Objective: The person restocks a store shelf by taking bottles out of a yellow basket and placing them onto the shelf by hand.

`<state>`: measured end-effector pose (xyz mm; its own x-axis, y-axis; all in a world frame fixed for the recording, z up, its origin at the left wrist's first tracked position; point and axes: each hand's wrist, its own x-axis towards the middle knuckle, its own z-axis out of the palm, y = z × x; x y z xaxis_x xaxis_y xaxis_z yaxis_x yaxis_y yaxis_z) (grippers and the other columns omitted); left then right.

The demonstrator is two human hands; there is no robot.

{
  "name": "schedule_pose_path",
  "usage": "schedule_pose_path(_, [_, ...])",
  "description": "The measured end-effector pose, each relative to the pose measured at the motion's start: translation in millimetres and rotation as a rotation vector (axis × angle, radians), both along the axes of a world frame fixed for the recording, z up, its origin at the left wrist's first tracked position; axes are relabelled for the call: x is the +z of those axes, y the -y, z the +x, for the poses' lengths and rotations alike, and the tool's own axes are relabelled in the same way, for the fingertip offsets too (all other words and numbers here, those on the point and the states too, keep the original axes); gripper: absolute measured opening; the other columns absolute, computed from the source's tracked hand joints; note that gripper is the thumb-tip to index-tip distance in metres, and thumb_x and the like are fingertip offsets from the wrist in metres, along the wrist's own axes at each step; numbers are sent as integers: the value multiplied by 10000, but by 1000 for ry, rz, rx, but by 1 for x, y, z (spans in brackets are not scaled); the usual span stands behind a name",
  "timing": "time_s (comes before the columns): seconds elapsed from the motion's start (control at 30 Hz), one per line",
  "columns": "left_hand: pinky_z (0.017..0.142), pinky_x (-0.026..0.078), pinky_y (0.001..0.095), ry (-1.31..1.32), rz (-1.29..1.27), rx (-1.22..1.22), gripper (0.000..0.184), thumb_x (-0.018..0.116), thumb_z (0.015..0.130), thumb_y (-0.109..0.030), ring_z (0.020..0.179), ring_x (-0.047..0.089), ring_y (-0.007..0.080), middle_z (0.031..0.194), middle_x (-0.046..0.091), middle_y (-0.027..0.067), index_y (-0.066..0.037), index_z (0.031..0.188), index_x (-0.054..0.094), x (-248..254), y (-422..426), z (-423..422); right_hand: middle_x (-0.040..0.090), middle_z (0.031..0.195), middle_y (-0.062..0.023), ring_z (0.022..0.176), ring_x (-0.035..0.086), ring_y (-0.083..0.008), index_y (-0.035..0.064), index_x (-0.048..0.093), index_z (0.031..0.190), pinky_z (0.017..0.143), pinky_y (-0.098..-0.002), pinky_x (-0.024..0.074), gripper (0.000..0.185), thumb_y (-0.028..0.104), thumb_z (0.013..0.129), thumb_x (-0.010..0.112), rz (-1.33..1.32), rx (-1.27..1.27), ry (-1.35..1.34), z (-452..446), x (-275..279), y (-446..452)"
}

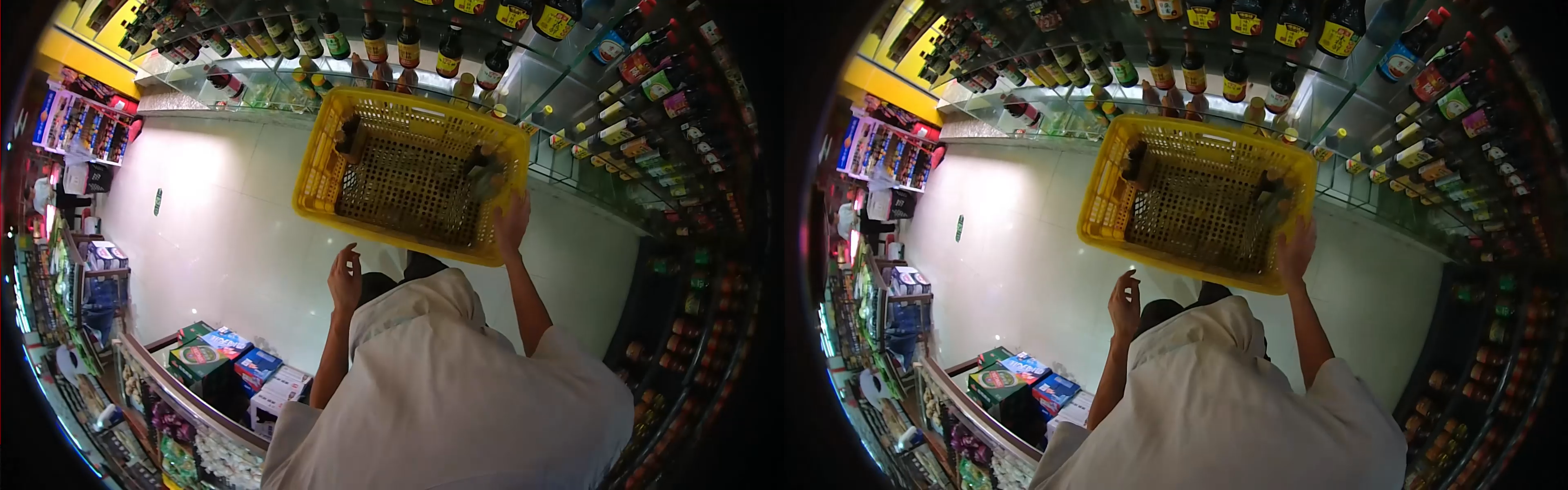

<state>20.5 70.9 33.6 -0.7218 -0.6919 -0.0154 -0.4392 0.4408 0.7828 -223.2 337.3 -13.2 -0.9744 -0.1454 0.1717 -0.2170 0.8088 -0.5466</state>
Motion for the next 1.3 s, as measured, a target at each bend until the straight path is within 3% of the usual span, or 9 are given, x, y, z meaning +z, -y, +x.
schedule_pose_path(0.2, [647,519,326,31,-74,-111,238,529,898,-74,811,639,219,908,654,85,-64,1129,584,-5,42,-37,366,1356,-228,1276,331,-407,27,488,1229,1037,-504,292,435,51,811,607,193,139,-219,7,1,13])
schedule_pose_path(0.37, [684,504,384,38,-235,-186,280,552,889,-110,829,645,274,928,657,115,-57,1163,543,-9,101,-90,579,1092,-177,1054,525,-375,21,594,1035,911,-469,415,230,71,811,608,-118,290,63,30,-6,65])
schedule_pose_path(0.57, [711,481,489,364,-336,-344,531,586,849,-208,892,620,384,996,626,209,-80,1316,370,-24,170,-171,642,845,-167,815,612,-359,37,628,977,740,-447,486,183,152,843,577,-226,405,297,69,0,143])
schedule_pose_path(0.8, [711,484,503,522,-302,-494,603,568,846,-221,928,608,403,988,604,235,-80,1359,283,-12,211,-272,642,864,-173,827,613,-357,51,625,1009,741,-456,482,208,177,852,574,-175,267,382,84,-18,192])
schedule_pose_path(0.9, [712,487,506,483,-434,-553,557,564,834,-211,986,607,356,1017,610,189,-85,1333,351,-63,226,-304,649,855,-156,810,621,-352,72,611,1009,701,-425,478,199,214,881,556,-92,258,377,87,-19,212])
schedule_pose_path(1.07, [692,514,443,386,-792,-758,248,588,818,-195,926,624,259,1027,624,113,-127,1055,617,-154,237,-340,629,806,-174,755,620,-356,63,602,1002,648,-411,475,200,224,901,541,-211,89,547,103,-1,245])
schedule_pose_path(1.1, [658,537,398,440,-821,-831,156,586,810,-168,899,637,249,1007,634,102,-133,951,644,-129,236,-337,631,820,-171,787,620,-351,60,601,996,670,-416,478,198,223,894,550,-186,51,640,102,14,250])
schedule_pose_path(1.2, [679,536,423,340,-764,-942,216,604,769,-167,835,656,314,926,649,141,-64,955,646,-130,239,-346,639,859,-164,834,621,-340,56,602,999,710,-415,482,209,228,891,553,-240,31,415,115,2,255])
schedule_pose_path(1.3, [677,553,413,288,-742,-987,116,604,761,-123,856,670,286,871,662,122,-96,865,645,-132,231,-351,649,903,-156,877,618,-330,56,606,1007,755,-414,483,212,224,890,551,-259,-6,480,119,3,255])
